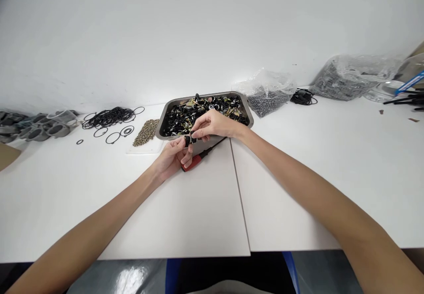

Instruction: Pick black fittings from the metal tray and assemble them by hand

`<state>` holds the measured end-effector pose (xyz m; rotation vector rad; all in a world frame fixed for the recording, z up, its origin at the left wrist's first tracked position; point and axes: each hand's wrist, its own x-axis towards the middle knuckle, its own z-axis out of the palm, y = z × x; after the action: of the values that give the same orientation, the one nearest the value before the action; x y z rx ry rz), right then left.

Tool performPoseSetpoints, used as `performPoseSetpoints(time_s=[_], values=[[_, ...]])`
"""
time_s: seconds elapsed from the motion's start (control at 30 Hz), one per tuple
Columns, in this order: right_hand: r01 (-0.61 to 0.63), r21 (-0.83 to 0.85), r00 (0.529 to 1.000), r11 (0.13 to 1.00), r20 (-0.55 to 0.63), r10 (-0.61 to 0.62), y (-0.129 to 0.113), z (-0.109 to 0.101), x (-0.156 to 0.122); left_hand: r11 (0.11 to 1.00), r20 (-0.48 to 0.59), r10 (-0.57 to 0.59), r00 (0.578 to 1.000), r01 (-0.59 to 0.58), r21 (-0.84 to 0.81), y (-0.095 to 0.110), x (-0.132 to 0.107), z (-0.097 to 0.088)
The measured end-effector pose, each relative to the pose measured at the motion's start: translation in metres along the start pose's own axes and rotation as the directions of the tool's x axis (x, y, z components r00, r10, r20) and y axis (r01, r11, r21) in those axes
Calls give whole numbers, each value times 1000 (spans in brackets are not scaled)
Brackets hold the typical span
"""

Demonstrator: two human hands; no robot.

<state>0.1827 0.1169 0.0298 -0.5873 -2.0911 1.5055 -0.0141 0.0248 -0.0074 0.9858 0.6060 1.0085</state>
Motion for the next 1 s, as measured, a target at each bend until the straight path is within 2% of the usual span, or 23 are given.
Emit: performPoseSetpoints(time_s=[0.2,0.4,0.53,0.77,1.0], values=[[17,8,1000,1000,-25,-17,0,2,-1,1000,-5,-16,1000,16,2,-1,1,-5],[12,9,998,1000,-54,-11,-2,3,-2,998,54,-60,997,57,41,-1,1,-13],[5,-11,1000,1000,-16,-5,-2,2,-2,997,48,-66,997,65,38,0,1,-10],[22,-10,1000,1000,13,-22,-4,3,-2,998,-39,-60,997,59,-32,0,1,-6],[79,73,996,994,-54,-75,-1,1,-2,998,21,-47,999,46,41,3,-1,-3]])
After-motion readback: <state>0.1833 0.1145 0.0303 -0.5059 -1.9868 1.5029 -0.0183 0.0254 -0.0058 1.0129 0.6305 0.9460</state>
